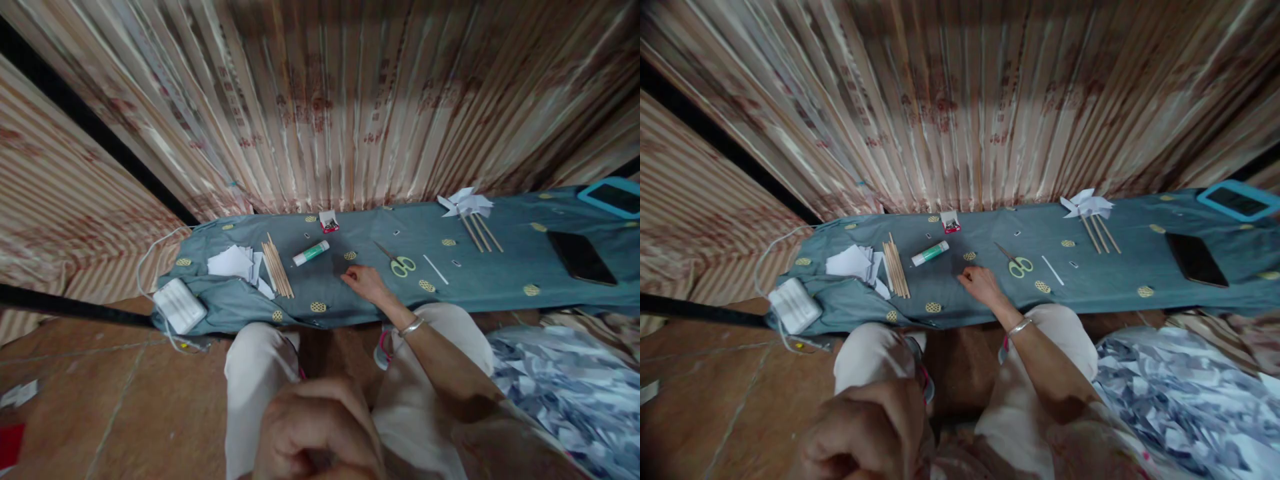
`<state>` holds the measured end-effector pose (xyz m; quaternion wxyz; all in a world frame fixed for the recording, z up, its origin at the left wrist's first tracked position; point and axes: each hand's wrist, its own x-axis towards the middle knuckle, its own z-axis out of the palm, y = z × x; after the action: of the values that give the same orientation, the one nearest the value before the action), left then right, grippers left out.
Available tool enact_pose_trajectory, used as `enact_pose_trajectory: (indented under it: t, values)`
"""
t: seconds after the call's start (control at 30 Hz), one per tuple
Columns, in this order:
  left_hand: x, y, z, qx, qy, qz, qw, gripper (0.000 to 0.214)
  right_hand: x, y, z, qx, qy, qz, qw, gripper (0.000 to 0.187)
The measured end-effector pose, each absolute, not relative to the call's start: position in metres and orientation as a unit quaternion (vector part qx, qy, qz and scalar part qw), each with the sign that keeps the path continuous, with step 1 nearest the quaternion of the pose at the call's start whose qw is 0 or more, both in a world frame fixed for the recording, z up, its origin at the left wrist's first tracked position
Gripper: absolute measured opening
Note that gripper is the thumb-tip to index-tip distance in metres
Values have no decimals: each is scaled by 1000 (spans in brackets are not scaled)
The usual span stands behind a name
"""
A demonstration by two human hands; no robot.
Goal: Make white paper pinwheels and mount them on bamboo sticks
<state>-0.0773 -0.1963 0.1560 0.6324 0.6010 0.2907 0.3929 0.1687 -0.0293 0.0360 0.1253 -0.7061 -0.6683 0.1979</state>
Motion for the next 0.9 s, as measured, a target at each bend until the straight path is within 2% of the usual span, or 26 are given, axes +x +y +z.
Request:
enact_pose_trajectory:
  t: [0.13, 0.23, 0.3, 0.47, 0.67, 0.8, 0.9]
  values:
    - [-51, -146, 185, 576, 348, 490, 554, 48, 166, -32, 39, -693, -685, 197, 109, 26]
    - [-72, -87, 159, 557, 475, 535, 422, 20, 164, -33, 42, -685, -695, 196, 94, 24]
    - [-99, -47, 134, 543, 538, 550, 337, 20, 162, -32, 43, -682, -699, 196, 86, 23]
    - [-152, 18, 91, 548, 666, 450, 231, 14, 160, -30, 45, -684, -698, 197, 77, 25]
    - [-161, 53, 73, 592, 674, 397, 195, 21, 161, -26, 45, -682, -700, 200, 71, 25]
    - [-168, 67, 52, 680, 660, 305, 99, 32, 161, -25, 43, -681, -700, 201, 71, 26]
    - [-175, 70, 39, 683, 671, 281, 66, 36, 162, -25, 42, -682, -698, 204, 72, 26]
